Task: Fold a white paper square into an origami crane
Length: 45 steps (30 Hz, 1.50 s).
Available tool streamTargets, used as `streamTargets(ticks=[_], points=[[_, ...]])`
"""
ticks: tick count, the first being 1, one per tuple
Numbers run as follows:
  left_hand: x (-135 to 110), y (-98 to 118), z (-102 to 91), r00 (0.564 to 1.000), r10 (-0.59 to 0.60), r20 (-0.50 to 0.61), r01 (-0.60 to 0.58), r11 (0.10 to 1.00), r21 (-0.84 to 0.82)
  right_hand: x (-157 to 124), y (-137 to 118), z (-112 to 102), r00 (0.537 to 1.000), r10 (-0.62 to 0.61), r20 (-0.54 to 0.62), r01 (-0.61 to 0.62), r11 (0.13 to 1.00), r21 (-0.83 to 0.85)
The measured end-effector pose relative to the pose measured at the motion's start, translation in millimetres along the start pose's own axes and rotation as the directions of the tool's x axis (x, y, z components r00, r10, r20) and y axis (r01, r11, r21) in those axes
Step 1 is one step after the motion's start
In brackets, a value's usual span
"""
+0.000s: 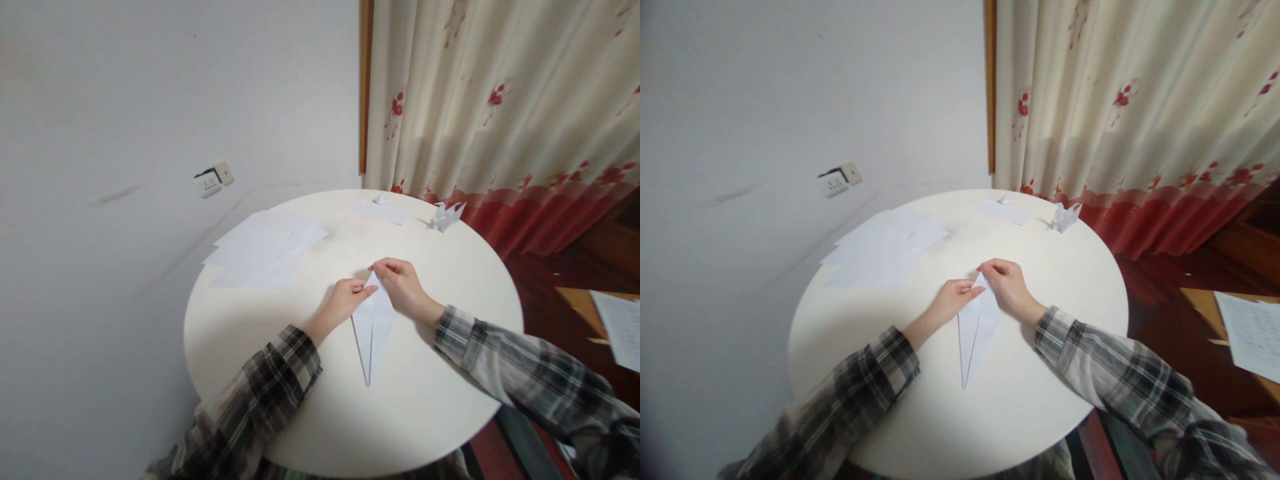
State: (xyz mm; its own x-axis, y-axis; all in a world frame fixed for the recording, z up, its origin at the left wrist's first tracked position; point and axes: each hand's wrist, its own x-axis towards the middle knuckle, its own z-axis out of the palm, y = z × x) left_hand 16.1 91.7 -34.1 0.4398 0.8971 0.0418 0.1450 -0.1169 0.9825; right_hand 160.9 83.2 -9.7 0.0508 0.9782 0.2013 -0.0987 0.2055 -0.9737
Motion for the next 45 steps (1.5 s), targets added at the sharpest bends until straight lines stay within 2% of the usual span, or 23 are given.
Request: streamTargets(ticks=[5,11,17,34,45], points=[[-1,-3,-0.3,0.999,-0.034,0.025,0.034,0.999,-0.003,-1,-4,1,1.0,-0.009,-0.015,0.008,1.0,-0.029],[0,-3,-2.0,0.998,-0.054,0.017,0.054,0.997,-0.051,-1,-11,-2,0.994,-0.095,0.061,0.095,0.995,-0.005],[-3,6,-2.2,0.999,-0.036,0.02,0.037,0.996,-0.076,-2,-10,-4,0.992,-0.009,0.122,-0.003,0.995,0.096],[-5,10,-2.0,1.0,-0.007,0.02,0.007,1.0,0.01,-3,-11,0,0.998,0.006,0.058,-0.012,0.995,0.095],[-6,11,-1.3,0.999,-0.024,0.035,0.024,0.999,-0.023,-5,-12,3,1.0,-0.009,-0.002,0.009,0.999,0.052]])
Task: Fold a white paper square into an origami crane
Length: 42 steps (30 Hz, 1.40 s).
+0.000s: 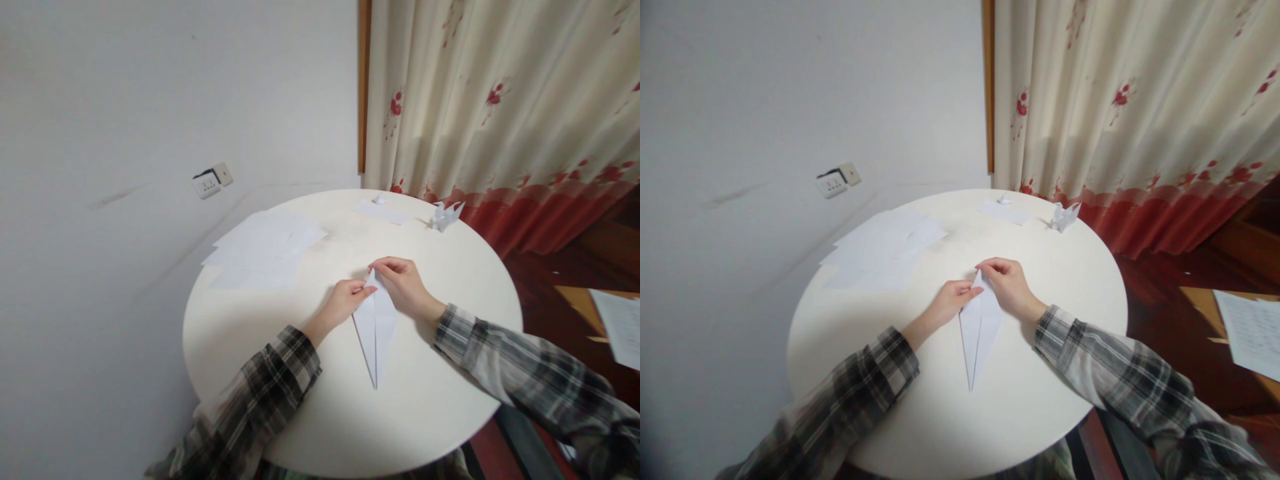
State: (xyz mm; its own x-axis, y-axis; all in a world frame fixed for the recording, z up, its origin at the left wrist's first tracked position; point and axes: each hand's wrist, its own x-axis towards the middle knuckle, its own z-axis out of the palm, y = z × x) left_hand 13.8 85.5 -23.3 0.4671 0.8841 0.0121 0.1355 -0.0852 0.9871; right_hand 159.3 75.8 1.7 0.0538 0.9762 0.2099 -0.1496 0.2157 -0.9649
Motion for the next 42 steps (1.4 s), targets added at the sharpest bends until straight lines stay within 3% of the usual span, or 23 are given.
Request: streamTargets(ticks=[14,23,28,33,42], points=[[3,-1,0.6,0.999,0.049,-0.02,-0.05,0.997,-0.057,0,3,1,1.0,0.007,-0.006,-0.008,0.996,-0.085],[-3,12,2.3,0.993,-0.022,-0.118,0.001,0.985,-0.17,4,14,-6,0.988,0.072,0.139,-0.062,0.995,-0.074],[-7,17,0.6,0.987,-0.072,-0.146,0.034,0.967,-0.251,7,19,-12,0.985,0.094,0.147,-0.077,0.99,-0.118],[-8,17,-3.3,0.988,-0.082,-0.134,0.049,0.971,-0.234,5,17,-12,0.985,0.092,0.143,-0.078,0.991,-0.104],[-9,12,-4.8,0.973,-0.116,-0.199,0.069,0.971,-0.229,4,16,-17,0.947,0.173,0.271,-0.118,0.971,-0.208]])
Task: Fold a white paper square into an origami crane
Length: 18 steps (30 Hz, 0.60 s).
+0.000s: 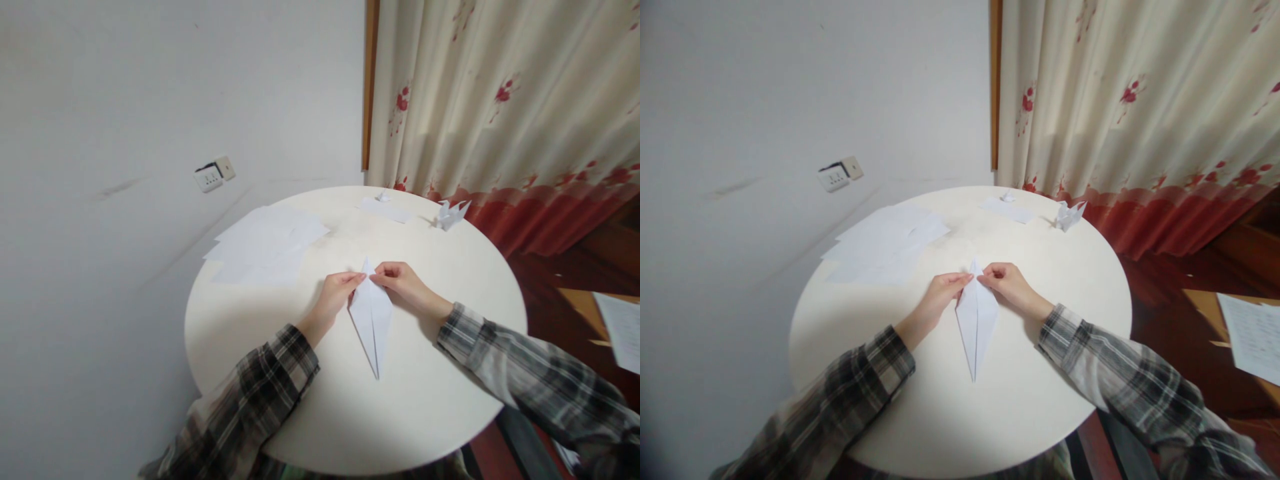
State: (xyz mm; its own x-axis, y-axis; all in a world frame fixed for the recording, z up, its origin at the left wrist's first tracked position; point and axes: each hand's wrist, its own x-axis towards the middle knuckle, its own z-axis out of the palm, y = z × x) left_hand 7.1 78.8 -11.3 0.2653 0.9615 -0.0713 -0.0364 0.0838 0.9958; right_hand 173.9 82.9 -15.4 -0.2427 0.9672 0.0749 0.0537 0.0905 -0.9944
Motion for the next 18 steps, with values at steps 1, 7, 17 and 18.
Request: streamTargets(ticks=[1,7,17,18], points=[[-0.4,0.5,0.0,1.0,-0.003,0.003,0.003,1.0,-0.006,0.1,-0.1,-0.4,1.0,-0.003,0.004,0.003,1.0,-0.003],[-0.4,2.1,-0.7,1.0,-0.005,0.012,0.005,1.0,-0.011,0.9,-0.4,-1.4,1.0,-0.017,0.009,0.017,1.0,-0.021],[0.9,1.2,-2.5,1.0,-0.003,0.019,0.003,1.0,-0.018,0.7,0.1,-1.9,0.999,-0.041,0.014,0.042,0.998,-0.051],[0.8,1.5,-2.4,1.0,-0.004,0.019,0.004,1.0,-0.019,0.6,0.5,-1.8,0.999,-0.045,0.013,0.046,0.998,-0.053]])
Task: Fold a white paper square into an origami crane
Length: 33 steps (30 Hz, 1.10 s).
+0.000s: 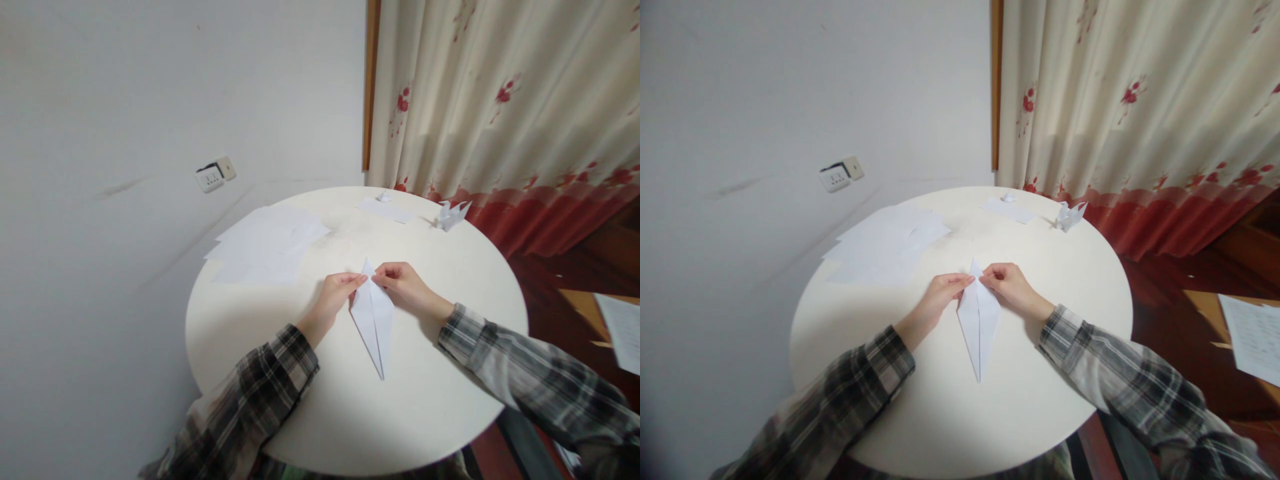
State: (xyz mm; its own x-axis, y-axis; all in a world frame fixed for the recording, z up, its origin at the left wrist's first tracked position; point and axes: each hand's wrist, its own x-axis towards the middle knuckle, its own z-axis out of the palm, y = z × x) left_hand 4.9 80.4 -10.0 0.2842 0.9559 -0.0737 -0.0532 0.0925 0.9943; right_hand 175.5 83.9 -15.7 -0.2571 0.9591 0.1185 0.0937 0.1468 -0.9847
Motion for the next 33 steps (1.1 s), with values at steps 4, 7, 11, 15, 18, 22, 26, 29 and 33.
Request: streamTargets(ticks=[4,7,11,15,18,22,26,29,33], points=[[-0.3,0.3,0.5,1.0,-0.003,-0.01,0.003,1.0,-0.002,-0.1,0.9,0.9,1.0,-0.002,-0.005,0.002,1.0,-0.016],[-0.6,0.2,0.5,1.0,-0.002,-0.017,0.002,1.0,0.0,0.0,0.7,1.6,1.0,0.0,-0.015,0.0,1.0,-0.025],[-1.0,0.8,0.4,1.0,-0.004,-0.023,0.004,1.0,0.001,-0.4,0.3,1.8,1.0,0.004,-0.027,-0.005,1.0,-0.029],[-0.3,0.4,0.4,1.0,0.002,-0.011,-0.002,1.0,-0.002,-0.9,-1.2,2.2,1.0,0.006,-0.009,-0.006,1.0,-0.015],[0.4,-0.8,0.5,1.0,0.011,-0.01,-0.011,1.0,0.004,-1.0,-3.2,3.2,1.0,0.008,-0.003,-0.008,1.0,-0.001],[0.2,-2.0,0.3,1.0,0.025,-0.012,-0.025,1.0,0.013,-1.3,-5.6,3.9,1.0,0.0,0.008,0.0,1.0,0.002],[-0.2,-2.1,0.1,1.0,0.029,-0.005,-0.029,0.999,0.02,-1.0,-7.2,3.3,1.0,0.004,0.004,-0.004,1.0,-0.006],[0.0,-2.1,0.1,0.999,0.037,-0.01,-0.037,0.999,0.026,-0.3,-8.0,2.5,1.0,0.007,0.01,-0.007,1.0,-0.026],[0.2,-2.4,-0.2,0.999,0.035,-0.006,-0.034,0.999,0.036,0.5,-7.9,1.9,1.0,0.011,0.013,-0.011,0.999,-0.039]])
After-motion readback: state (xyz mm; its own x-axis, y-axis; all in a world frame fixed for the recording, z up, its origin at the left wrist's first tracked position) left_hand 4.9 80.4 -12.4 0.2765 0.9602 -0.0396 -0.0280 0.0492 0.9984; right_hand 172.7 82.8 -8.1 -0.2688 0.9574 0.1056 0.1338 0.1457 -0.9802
